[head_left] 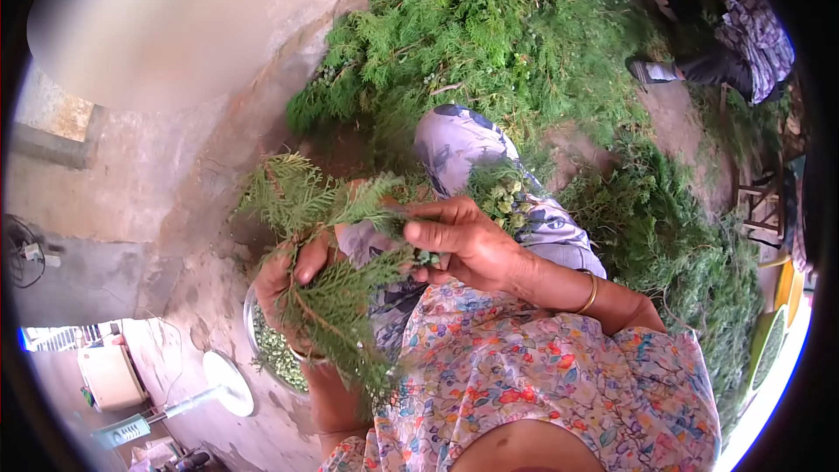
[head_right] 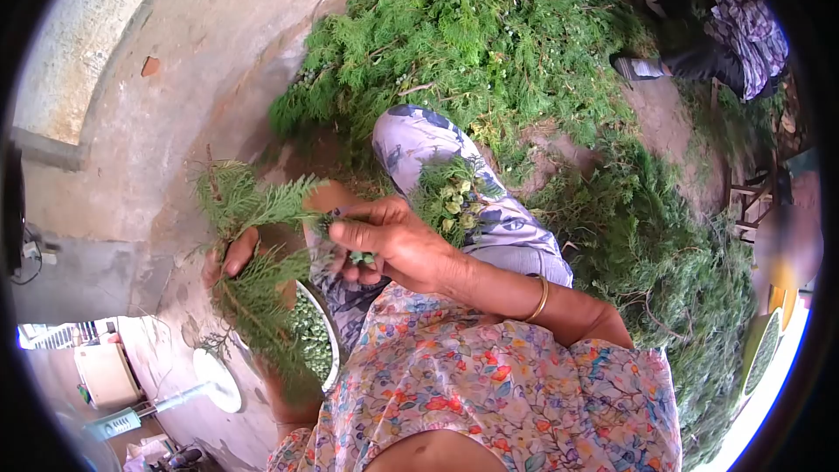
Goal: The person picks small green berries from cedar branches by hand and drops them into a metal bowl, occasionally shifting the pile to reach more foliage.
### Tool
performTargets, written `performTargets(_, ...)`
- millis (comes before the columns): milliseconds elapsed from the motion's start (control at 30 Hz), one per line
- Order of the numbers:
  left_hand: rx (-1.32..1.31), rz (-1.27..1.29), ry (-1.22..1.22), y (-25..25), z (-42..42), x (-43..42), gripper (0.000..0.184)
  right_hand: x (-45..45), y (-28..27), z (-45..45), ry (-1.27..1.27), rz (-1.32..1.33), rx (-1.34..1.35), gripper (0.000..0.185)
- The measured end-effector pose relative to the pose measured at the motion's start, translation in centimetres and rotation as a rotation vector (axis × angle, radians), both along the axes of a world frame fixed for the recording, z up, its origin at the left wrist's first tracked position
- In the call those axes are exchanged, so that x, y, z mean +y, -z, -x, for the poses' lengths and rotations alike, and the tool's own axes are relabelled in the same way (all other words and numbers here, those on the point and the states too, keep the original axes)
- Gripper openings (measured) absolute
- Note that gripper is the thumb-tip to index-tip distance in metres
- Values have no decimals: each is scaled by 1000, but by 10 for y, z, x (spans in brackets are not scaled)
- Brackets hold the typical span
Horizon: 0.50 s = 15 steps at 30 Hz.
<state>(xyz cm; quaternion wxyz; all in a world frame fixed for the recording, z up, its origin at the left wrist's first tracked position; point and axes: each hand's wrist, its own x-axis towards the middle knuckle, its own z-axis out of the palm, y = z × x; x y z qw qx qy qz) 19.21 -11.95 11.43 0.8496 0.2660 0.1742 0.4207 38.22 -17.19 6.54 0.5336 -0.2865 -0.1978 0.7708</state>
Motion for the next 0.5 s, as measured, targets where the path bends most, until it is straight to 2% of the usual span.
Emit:
performTargets(33, 45, 64, 92, 1, 1, 2, 35, -1, 3, -1, -2, 2, -2, 25)
performTargets(67, -23, 62, -23, 7, -4, -1, 33, -3, 2, -3, 15, 59, 17, 27)
performTargets(100, -25, 64, -27, 10, -4, -2, 33, -4, -2, -3, 31, 115, 37, 31)
performTargets(167, 599, -153, -399, 15, -3, -5, 30, -4, -11, -5, 30, 116, -17, 29)
performTargets(200, 716, -130, -463, 17, -12, -5, 38, -5, -12, -6, -13, 96, -26, 28)
performTargets(233, 715, -126, -466, 28, -9, -3, 38, -5, -12, -7, -57, 77, -36, 28)
performTargets(300, 784, -208, -356, 52, -4, 3, 55, -6, -5, -6, -132, 48, -95, 29)
performTargets(333, 609, -130, -115, 52, -5, 13, 75, -6, -2, -4, -202, 18, -150, 30)
performTargets(433, 464, -95, -5, 66, -16, 15, 83, -10, 1, 2, -237, -2, -232, 31)
performTargets(500, 394, -34, -24, 71, -27, 7, 77, -10, 2, -2, -294, 3, -215, 30)
